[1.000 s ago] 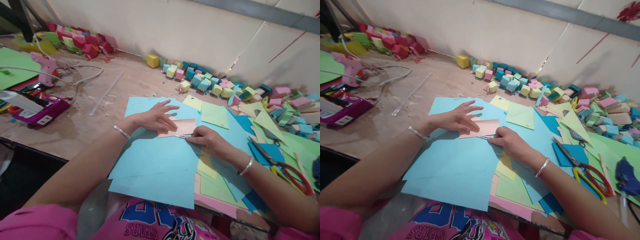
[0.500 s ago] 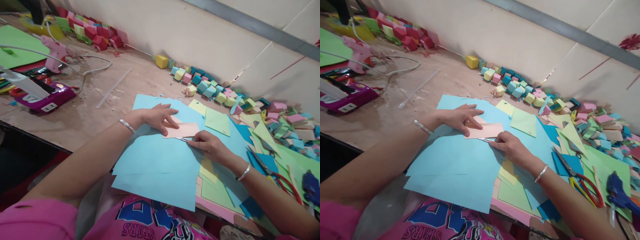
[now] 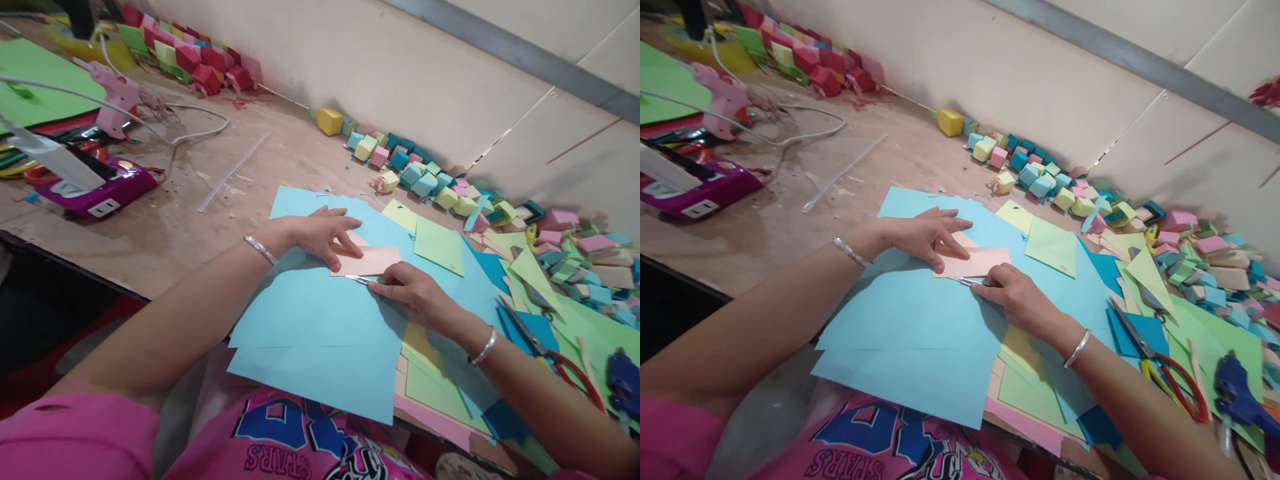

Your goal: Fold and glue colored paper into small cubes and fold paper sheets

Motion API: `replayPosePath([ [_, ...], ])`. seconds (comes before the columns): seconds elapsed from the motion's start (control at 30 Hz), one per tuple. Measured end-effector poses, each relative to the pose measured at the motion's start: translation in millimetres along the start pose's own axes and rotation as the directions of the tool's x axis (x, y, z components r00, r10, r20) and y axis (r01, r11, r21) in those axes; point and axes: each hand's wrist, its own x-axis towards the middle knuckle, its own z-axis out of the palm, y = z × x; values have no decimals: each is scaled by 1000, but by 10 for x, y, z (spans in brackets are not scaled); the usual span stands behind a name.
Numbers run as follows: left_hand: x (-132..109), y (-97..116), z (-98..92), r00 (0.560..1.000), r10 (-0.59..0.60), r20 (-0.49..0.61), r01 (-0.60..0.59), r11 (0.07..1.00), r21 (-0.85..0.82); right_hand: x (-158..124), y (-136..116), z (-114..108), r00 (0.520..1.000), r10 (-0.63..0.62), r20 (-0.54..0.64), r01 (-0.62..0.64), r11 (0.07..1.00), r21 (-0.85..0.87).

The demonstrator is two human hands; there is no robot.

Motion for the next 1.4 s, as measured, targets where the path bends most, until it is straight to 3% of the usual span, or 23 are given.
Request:
replayPosePath([
  [1.0, -31, 11, -26, 1000, 6, 23, -6, 1000, -7, 146, 11, 1, 994, -108, 36, 107, 994, 14],
  [1.13, -46, 38, -44, 1000, 8, 30, -7, 1000, -20, 120, -57, -39, 982, -171, 82, 165, 983, 82],
  [1.2, -48, 41, -45, 999, 6, 35, -6, 1000, -13, 54, -105, -81, 983, -175, 50, 166, 974, 154],
  [1.3, -47, 28, -40, 999, 11, 32, -11, 1000, -6, -176, -59, -175, 989, 5, -146, 31, 970, 242],
  [1.33, -47, 21, -39, 999, 15, 31, -15, 1000, -8, -288, 5, -209, 965, 117, -233, -62, 971, 230],
  [1.4, -46, 8, -40, 999, 25, 33, -25, 1000, -11, -540, 194, -269, 858, 330, -394, -311, 944, 114],
])
